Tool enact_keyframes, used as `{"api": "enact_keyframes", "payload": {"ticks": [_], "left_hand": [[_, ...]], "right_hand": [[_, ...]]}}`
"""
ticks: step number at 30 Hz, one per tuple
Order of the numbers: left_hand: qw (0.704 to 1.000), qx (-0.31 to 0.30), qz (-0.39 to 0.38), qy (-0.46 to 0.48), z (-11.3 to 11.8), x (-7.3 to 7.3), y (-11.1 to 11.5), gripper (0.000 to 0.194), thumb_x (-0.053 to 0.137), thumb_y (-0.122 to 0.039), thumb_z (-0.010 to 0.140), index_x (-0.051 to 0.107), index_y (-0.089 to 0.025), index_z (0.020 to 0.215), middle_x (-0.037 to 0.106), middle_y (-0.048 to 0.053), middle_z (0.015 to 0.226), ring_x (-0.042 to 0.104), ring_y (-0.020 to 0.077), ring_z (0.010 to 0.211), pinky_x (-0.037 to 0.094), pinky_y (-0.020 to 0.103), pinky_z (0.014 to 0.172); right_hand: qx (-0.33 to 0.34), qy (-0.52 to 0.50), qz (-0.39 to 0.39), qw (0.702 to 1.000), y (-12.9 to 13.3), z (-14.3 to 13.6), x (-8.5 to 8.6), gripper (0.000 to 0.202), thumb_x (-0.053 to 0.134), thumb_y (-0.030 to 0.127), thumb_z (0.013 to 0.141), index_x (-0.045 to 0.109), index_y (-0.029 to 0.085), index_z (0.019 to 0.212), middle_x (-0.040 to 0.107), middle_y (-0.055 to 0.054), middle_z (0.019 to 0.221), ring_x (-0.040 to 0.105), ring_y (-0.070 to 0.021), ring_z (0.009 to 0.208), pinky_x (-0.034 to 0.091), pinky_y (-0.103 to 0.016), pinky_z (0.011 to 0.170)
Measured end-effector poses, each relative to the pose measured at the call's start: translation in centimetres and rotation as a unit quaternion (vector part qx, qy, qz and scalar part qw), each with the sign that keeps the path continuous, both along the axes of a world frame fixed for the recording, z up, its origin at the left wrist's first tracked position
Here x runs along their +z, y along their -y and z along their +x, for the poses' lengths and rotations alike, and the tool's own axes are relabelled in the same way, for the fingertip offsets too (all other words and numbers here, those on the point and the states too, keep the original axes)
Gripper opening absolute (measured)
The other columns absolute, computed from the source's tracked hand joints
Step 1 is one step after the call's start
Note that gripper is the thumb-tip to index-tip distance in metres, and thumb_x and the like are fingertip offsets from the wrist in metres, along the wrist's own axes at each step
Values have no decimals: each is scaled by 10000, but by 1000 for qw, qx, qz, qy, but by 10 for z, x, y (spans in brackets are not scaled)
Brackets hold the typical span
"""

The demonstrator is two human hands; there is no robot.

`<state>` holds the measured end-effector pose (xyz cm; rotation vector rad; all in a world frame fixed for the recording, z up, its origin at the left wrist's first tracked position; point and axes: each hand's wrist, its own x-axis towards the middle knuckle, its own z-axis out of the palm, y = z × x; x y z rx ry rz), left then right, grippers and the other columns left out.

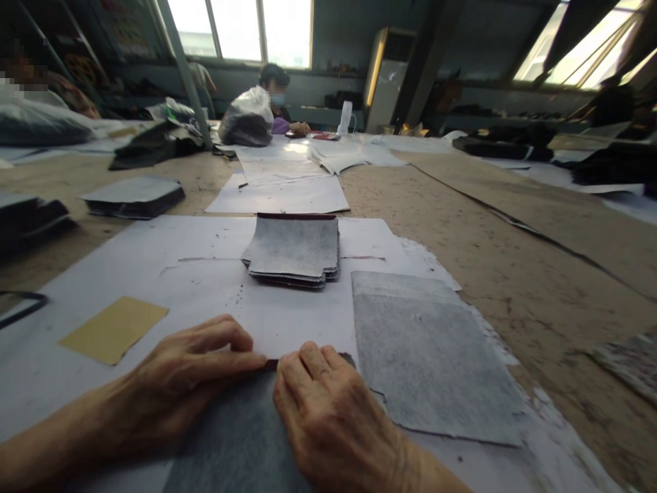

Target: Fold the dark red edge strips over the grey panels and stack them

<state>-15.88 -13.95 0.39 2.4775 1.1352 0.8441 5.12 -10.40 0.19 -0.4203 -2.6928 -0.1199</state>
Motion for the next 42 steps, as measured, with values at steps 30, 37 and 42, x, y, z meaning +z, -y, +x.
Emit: {"api": "enact_keyframes", "payload": {"ticks": [30, 37, 42], "left_hand": [[995, 9, 79, -59, -22, -3, 19, 241, 362, 2, 780, 549, -104, 889, 532, 69, 758, 447, 169, 715, 411, 323, 644], [995, 42, 76, -45, -35, -8, 23, 314, 398, 4, 782, 549, -128, 1024, 551, 72, 809, 465, 174, 739, 402, 325, 665], [991, 31, 110, -67, -36, -8, 21, 288, 416, -26, 795, 545, -112, 1039, 554, 72, 796, 454, 166, 717, 376, 333, 649]], "right_hand": [[49, -65, -33, 996, 5, -34, -7, 297, 325, 29, 846, 619, 42, 888, 597, -116, 796, 503, -195, 721, 489, -338, 637], [53, -68, -64, 994, 0, -30, -9, 344, 319, 36, 838, 552, 47, 1091, 591, -126, 883, 498, -209, 771, 495, -372, 683], [57, -21, -105, 993, -1, -32, -7, 398, 323, 45, 825, 506, 80, 1177, 561, -111, 885, 465, -208, 761, 477, -390, 691]]}}
